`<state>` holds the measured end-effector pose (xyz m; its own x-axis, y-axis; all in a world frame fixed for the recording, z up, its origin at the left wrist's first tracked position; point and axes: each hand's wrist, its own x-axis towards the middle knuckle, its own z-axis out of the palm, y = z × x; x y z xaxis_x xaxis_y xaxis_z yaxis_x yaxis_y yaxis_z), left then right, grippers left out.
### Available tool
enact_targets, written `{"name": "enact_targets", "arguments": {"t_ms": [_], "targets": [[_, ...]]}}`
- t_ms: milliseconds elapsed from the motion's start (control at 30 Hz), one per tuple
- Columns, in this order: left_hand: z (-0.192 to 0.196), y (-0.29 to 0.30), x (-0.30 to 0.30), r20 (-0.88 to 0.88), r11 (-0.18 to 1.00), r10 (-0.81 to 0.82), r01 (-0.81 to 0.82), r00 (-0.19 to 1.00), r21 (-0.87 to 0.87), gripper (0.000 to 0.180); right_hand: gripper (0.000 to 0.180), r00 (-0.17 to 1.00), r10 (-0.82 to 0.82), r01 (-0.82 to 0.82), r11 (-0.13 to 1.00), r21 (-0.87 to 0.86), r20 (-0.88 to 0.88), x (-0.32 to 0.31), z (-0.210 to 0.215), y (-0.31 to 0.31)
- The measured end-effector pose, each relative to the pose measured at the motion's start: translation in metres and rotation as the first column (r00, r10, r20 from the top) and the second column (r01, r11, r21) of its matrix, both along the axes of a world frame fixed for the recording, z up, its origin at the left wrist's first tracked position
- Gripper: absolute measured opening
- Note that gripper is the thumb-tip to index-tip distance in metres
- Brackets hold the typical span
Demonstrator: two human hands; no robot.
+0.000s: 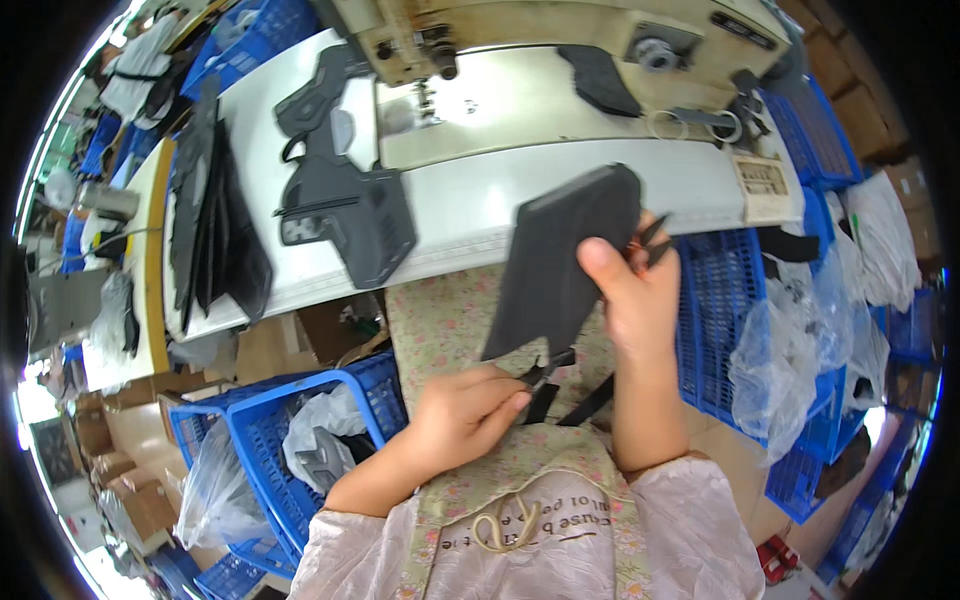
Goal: The person trims excess material from a shoe component using a small pair of snips.
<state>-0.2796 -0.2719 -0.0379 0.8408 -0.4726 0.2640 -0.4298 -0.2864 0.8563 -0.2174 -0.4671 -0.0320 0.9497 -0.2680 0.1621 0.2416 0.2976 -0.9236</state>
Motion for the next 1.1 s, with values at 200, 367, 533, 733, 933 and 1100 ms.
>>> {"name": "enact_targets", "arguments": {"t_ms": [200,367,533,733,933,1100], "targets": [[-0.008,0.000,-0.009,0.130,0.996,0.062,-0.070,0.990,0.057,0.007,0.040,0.999,-0.039,0.038,0.999,0.021,0.032,-0.002,0.000,0.000],[-0.011,0.005,-0.007,0.163,0.993,0.109,-0.113,0.981,0.017,0.008,0.036,0.996,-0.082,0.080,0.996,0.042,0.031,-0.002,-0.011,-0.003],[-0.018,0.025,-0.009,0.193,0.978,0.158,-0.180,0.968,0.104,0.011,0.036,0.987,-0.158,0.157,0.985,0.071,0.020,0.004,0.002,0.001],[-0.015,0.061,-0.006,0.120,0.910,0.324,-0.344,0.938,0.232,0.010,0.036,0.985,-0.167,0.167,0.986,0.010,0.045,0.005,0.008,0.004],[-0.027,0.099,-0.002,-0.585,0.870,0.262,-0.450,0.767,-0.201,0.030,0.039,0.984,-0.175,0.176,0.984,-0.017,0.031,0.003,0.009,-0.003],[-0.018,0.082,0.009,-0.699,0.591,-0.158,-0.501,0.697,-0.633,0.027,0.041,0.995,-0.103,0.104,0.994,-0.034,0.012,0.002,0.003,0.000]]}}
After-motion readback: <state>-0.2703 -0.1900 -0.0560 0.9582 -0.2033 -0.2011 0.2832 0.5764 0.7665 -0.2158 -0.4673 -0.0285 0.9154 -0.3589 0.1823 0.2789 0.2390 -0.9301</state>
